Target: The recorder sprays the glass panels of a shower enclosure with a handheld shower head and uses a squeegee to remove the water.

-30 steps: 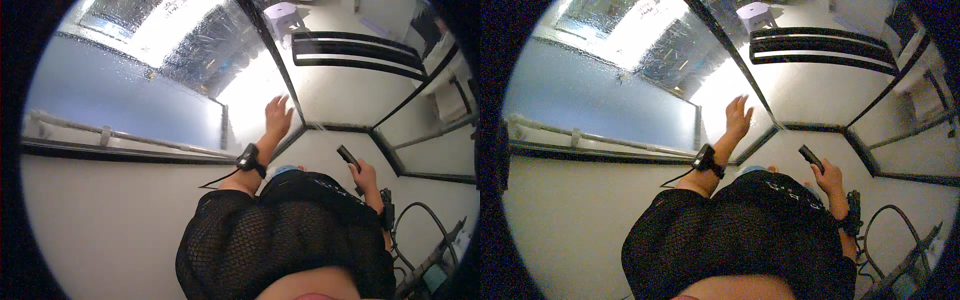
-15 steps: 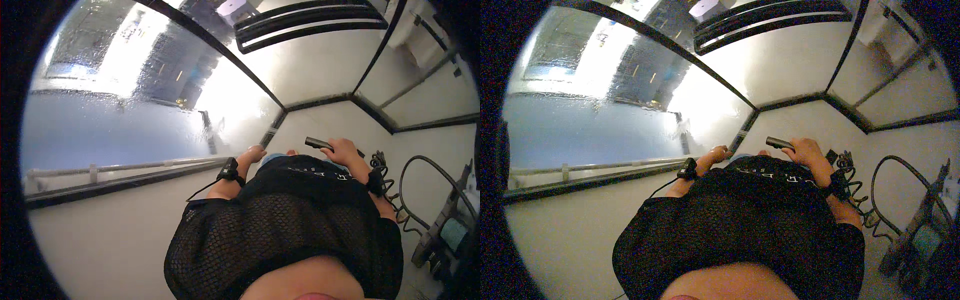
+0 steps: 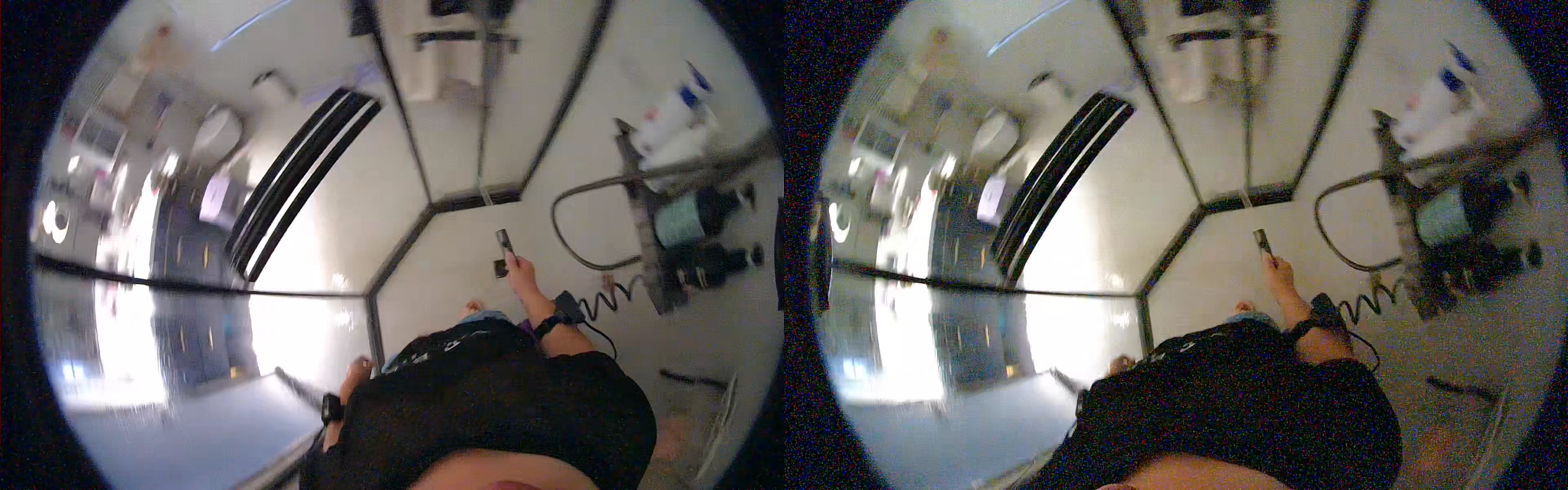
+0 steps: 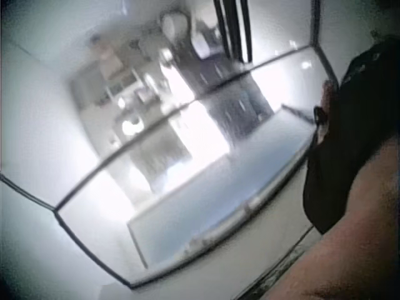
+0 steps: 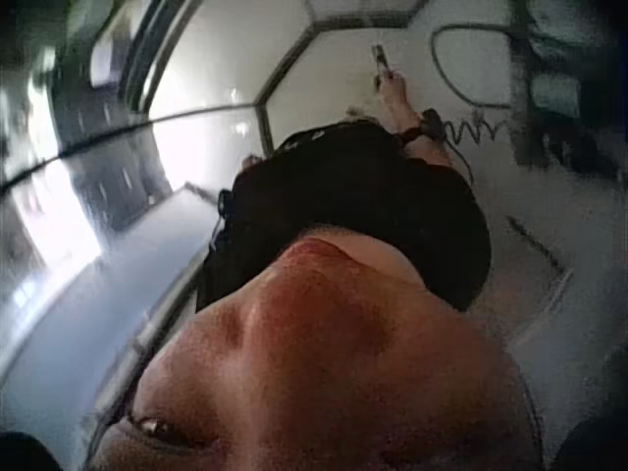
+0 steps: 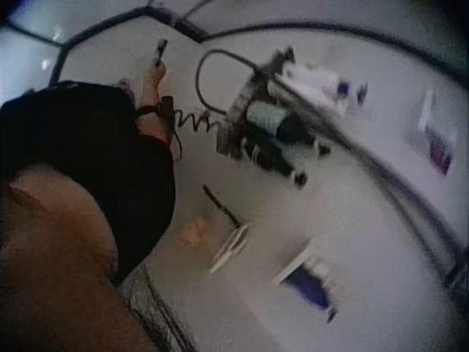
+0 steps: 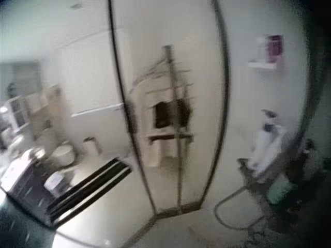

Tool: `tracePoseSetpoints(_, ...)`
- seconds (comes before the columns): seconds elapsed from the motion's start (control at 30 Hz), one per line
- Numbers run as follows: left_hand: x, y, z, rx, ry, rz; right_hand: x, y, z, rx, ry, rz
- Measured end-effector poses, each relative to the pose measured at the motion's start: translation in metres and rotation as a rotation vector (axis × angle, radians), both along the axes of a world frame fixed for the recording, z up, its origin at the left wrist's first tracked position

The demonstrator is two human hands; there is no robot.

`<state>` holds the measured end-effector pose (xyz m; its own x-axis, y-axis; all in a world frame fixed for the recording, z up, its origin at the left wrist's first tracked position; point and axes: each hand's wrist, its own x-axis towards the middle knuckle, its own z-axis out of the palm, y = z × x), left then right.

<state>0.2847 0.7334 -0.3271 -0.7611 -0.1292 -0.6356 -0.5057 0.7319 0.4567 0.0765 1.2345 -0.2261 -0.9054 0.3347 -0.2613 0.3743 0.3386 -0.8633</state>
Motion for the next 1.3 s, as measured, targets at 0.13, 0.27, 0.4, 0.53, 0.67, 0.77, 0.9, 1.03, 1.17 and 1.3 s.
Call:
tracePoseSetpoints(0.13,-0.037,0.005,-0.062,-0.176,-0.087,-0.287,0.001,0.039,0.024,-0.186,0.119,-0.167)
tracePoseSetpoints(0.27,-0.081,0.034,-0.047,-0.223,-0.097,-0.421,0.000,0.036,0.076,-0.147,0.236,-0.098)
tracePoseSetpoints(0.4,-0.135,0.066,0.013,-0.182,-0.036,-0.497,-0.005,0.027,0.090,0.098,0.405,-0.062)
tracePoseSetpoints(0.53,-0.195,0.131,0.057,-0.105,-0.018,-0.690,-0.011,0.063,0.070,-0.080,0.369,-0.353)
tracePoseSetpoints(0.67,-0.228,0.138,0.020,-0.089,0.161,-0.995,-0.008,0.082,0.061,-0.124,0.233,-0.392)
tracePoseSetpoints(0.77,-0.257,0.169,0.022,0.017,0.175,-1.057,0.002,0.081,0.056,0.168,0.151,-0.381)
tracePoseSetpoints(0.9,-0.318,0.190,0.005,0.097,0.166,-1.190,0.006,0.064,0.062,0.155,-0.027,-0.358)
tracePoseSetpoints(1.03,-0.383,0.208,-0.027,0.086,0.185,-1.270,0.004,0.052,0.020,0.289,-0.118,-0.450)
tracePoseSetpoints(1.17,-0.420,0.299,0.029,0.145,-0.094,-1.070,0.026,0.038,0.006,0.162,-0.429,-0.399)
tracePoseSetpoints(1.3,-0.428,0.376,0.113,0.561,-0.442,-0.483,0.024,-0.004,0.089,0.157,-0.349,-0.218)
